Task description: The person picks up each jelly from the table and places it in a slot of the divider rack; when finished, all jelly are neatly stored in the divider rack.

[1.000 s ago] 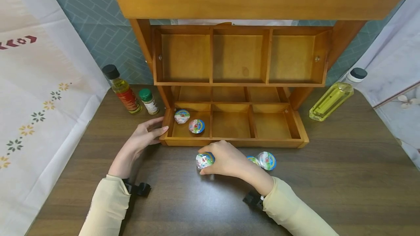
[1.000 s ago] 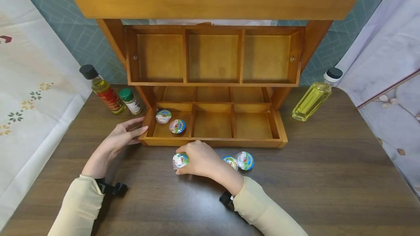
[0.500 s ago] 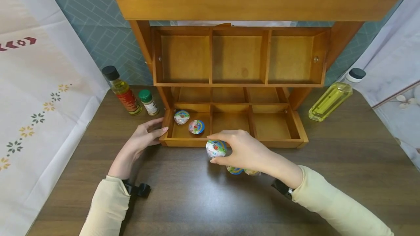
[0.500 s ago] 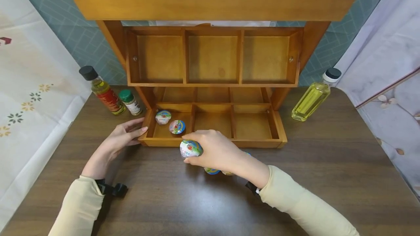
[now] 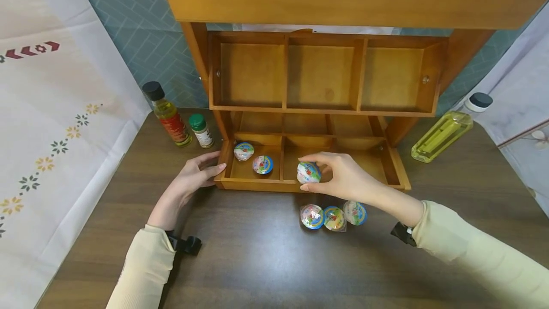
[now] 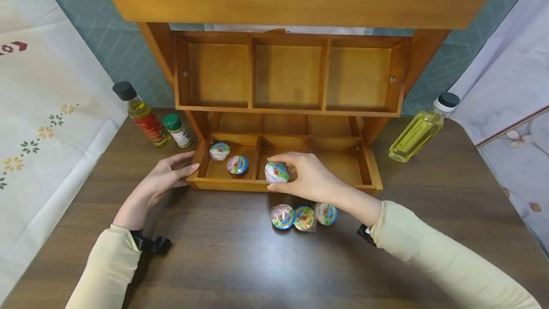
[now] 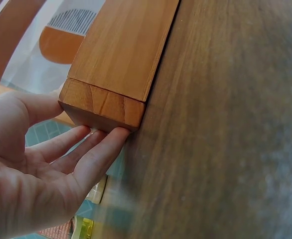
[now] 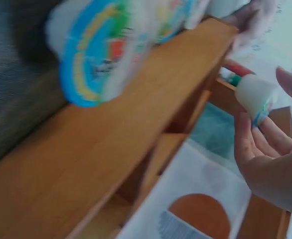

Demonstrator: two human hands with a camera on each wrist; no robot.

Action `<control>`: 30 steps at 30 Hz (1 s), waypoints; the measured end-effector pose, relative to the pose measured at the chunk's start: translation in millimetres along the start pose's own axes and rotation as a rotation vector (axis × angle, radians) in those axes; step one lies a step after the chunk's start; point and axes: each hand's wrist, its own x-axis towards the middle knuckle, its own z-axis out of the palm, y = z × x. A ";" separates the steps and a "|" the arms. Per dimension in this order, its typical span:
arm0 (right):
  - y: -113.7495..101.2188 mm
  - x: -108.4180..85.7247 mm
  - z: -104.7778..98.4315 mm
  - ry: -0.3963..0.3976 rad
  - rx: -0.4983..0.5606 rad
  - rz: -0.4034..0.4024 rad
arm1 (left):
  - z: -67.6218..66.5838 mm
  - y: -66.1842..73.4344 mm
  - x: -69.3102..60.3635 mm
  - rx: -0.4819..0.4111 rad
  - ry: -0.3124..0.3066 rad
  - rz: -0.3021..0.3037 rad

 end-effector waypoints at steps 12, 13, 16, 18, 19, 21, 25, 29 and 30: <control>30.0 23.6 -1.8 -0.012 -0.021 0.033 | -0.8 1.7 -1.6 -0.001 0.000 0.011; 32.0 26.2 -3.0 -0.025 -0.032 0.037 | -0.5 1.4 -1.4 0.001 -0.001 0.010; 37.2 34.4 -7.3 -0.061 -0.073 0.042 | 0.1 1.3 -1.7 0.010 -0.002 0.005; 39.2 40.3 -9.9 -0.075 -0.107 0.048 | 0.0 1.2 -2.0 0.015 -0.002 0.002; 40.1 43.3 -10.9 -0.078 -0.127 0.049 | -0.1 1.1 -2.0 0.017 0.000 0.000; 42.7 49.5 -11.4 -0.079 -0.163 0.041 | -0.2 1.0 -2.0 0.020 0.006 -0.003; 47.8 60.7 -9.7 -0.082 -0.240 0.044 | -0.1 1.2 -1.6 0.019 0.008 -0.010; 51.4 70.4 -6.0 -0.104 -0.259 0.059 | 0.2 2.6 -2.1 0.017 0.003 -0.011; 51.8 72.6 -4.9 -0.110 -0.260 0.062 | 0.3 2.7 -2.0 0.015 0.001 -0.011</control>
